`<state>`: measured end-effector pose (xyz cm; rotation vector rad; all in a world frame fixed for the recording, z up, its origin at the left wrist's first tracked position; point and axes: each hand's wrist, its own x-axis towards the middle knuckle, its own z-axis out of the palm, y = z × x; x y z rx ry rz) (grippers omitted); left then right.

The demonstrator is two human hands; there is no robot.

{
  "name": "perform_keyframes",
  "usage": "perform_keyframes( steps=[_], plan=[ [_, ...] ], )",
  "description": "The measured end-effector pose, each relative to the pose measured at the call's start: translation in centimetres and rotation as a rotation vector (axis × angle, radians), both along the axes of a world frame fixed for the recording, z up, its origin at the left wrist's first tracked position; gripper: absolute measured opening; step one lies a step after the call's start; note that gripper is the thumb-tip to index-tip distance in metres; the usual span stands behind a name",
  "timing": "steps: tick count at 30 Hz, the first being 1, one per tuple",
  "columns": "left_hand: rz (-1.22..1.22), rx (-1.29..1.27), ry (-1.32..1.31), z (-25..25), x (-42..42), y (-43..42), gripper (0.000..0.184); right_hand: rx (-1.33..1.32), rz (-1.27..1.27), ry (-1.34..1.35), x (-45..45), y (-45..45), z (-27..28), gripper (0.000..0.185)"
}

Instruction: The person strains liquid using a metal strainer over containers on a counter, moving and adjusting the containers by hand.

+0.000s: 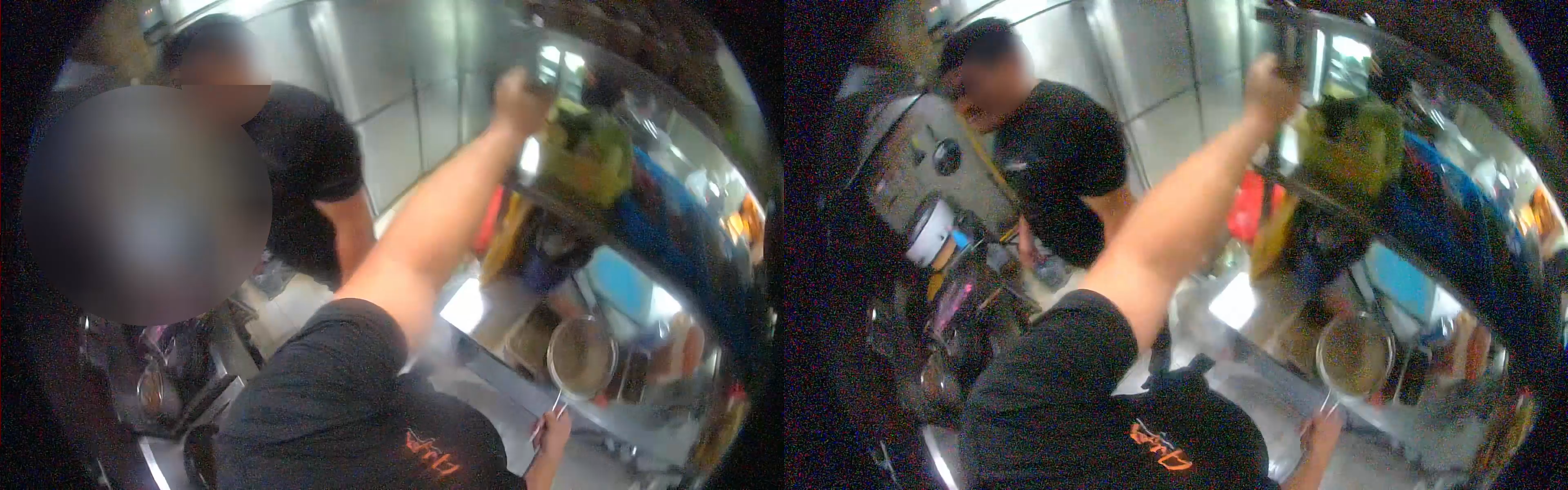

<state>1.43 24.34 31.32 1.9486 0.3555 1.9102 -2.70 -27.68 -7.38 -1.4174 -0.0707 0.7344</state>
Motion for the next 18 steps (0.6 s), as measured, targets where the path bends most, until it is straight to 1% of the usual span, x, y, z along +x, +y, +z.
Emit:
perform_keyframes(
  steps=[1,2,4,5,6,7,9,11,12,15,18],
  plan=[
    [0.000,-0.039,0.119,-0.7,1.2,2.5,0.026,-0.181,0.122,-0.250,2.0,-0.2,-4.8,0.015],
    [0.179,0.001,0.302,-0.6,1.5,3.4,0.029,-0.281,0.187,-0.302,1.3,-0.2,-3.6,0.020],
    [0.210,0.154,0.479,-1.1,1.0,5.6,0.032,-0.478,0.322,-0.415,0.0,0.3,-0.4,0.033],
    [0.188,0.224,0.532,-1.2,0.8,6.6,0.034,-0.230,0.234,-0.035,-0.7,1.6,2.7,0.031],
    [0.157,0.285,0.571,-1.7,0.8,7.6,0.037,-0.174,0.209,-0.091,-0.7,1.2,2.1,0.025],
    [0.118,0.338,0.585,-1.5,0.8,9.0,0.039,0.076,0.130,0.104,-0.6,1.3,2.1,0.020],
    [-0.018,0.375,0.572,-1.0,1.4,11.2,0.045,-0.023,0.076,0.046,-0.5,1.9,2.4,0.018],
    [-0.251,0.274,0.495,-0.5,1.9,12.5,0.051,-0.049,0.195,0.032,-0.1,1.1,4.1,0.015],
    [-0.390,0.168,0.433,-0.5,1.5,13.1,0.054,-0.054,0.270,0.025,-0.6,1.3,4.5,0.014],
    [-0.867,-0.438,0.120,-0.5,0.8,14.7,0.062,-0.233,0.157,0.014,0.1,2.0,5.1,0.013],
    [-0.896,-0.466,0.100,-0.5,0.9,15.4,0.062,-0.139,0.244,-0.047,0.1,1.9,3.9,0.012]
  ],
)
